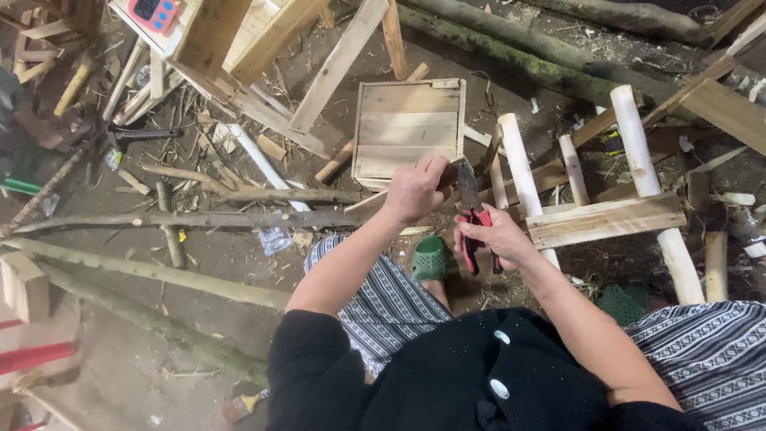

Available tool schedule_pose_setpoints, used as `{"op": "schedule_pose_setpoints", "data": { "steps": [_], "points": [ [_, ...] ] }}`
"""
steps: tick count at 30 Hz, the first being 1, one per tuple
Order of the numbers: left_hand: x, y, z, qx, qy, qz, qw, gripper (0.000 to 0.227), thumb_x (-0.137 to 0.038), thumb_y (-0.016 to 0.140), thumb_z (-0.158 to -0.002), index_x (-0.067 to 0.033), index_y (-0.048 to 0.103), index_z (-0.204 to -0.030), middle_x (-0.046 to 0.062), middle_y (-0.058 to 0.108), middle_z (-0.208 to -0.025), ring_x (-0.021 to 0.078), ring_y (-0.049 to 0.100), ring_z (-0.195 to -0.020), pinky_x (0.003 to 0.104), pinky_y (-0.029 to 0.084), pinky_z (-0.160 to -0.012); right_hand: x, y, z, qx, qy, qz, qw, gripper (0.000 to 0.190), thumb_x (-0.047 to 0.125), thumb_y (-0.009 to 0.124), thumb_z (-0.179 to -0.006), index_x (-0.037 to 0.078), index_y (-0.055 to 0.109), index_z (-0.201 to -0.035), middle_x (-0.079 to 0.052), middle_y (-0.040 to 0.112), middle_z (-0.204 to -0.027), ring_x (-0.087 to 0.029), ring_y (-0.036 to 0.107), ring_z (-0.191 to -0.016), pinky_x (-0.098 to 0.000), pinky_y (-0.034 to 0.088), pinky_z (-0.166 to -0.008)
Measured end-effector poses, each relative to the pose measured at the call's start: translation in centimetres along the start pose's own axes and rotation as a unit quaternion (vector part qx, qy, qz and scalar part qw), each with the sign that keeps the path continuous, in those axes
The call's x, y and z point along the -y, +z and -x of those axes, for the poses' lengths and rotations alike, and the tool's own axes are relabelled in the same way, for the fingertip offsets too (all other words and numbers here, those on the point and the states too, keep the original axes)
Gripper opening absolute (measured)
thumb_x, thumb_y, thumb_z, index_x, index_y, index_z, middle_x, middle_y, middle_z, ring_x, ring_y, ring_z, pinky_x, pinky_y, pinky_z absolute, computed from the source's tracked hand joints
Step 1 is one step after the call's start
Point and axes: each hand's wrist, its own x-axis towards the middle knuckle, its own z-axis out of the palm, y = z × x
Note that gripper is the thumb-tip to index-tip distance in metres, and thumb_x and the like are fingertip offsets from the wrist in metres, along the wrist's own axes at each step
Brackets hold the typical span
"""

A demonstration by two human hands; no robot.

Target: The person sits on the ground assembling small wooden frames from pre-cut slats and dowels. They position a slat against a frame, hammer nails to fasten it, use pliers to pull or adjust nails, and fit pieces together, working on one frame section at a time.

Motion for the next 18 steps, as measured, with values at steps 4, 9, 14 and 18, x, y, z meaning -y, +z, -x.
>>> {"op": "schedule_pose_setpoints", "data": {
  "steps": [4, 9, 14, 18],
  "points": [
    [0.2, 0.5, 0.8, 0.052, -0.029, 0.05, 0.997, 0.054, -0.043, 0.081, -0.059, -0.0242, 0.056, -0.103, -0.002, 0.054, -0.08, 0.0259, 0.068, -0.061, 0.04, 0.059, -0.063, 0.0, -0.1, 0.0, -0.023, -0.017, 0.054, 0.998, 0.02, -0.001, 0.074, -0.089, 0.0, 0.065, -0.107, -0.025, 0.072, -0.071, -0.035, 0.074, -0.059, -0.0358, 0.058, -0.053],
    [1.1, 0.1, 0.4, 0.188, -0.092, 0.169, 0.963, 0.049, -0.04, 0.078, -0.062, -0.0259, 0.058, -0.105, 0.001, 0.063, -0.078, 0.0321, 0.073, -0.078, 0.048, 0.06, -0.075, -0.5, -0.7, 0.0, -0.039, -0.052, 0.112, 0.992, 0.024, -0.002, 0.078, -0.084, 0.001, 0.068, -0.106, -0.021, 0.073, -0.072, -0.028, 0.074, -0.06, -0.0325, 0.059, -0.054],
    [1.9, -0.4, -0.6, 0.28, -0.114, 0.229, 0.925, 0.038, -0.032, 0.078, -0.062, -0.0199, 0.063, -0.094, 0.007, 0.071, -0.08, 0.0375, 0.073, -0.088, 0.052, 0.059, -0.082, -0.7, -0.1, 0.3, -0.03, -0.069, 0.12, 0.99, 0.026, 0.001, 0.082, -0.082, 0.002, 0.069, -0.105, -0.021, 0.074, -0.072, -0.028, 0.076, -0.061, -0.032, 0.06, -0.055],
    [2.6, 0.2, -0.5, 0.312, -0.126, 0.275, 0.901, 0.032, -0.031, 0.08, -0.058, -0.0225, 0.064, -0.084, 0.001, 0.071, -0.075, 0.0311, 0.074, -0.085, 0.046, 0.059, -0.076, 0.6, 1.6, 1.1, -0.047, -0.064, 0.113, 0.99, 0.022, 0.0, 0.081, -0.083, 0.001, 0.068, -0.1, -0.02, 0.072, -0.068, -0.026, 0.074, -0.059, -0.0305, 0.059, -0.052]
  ]
}}
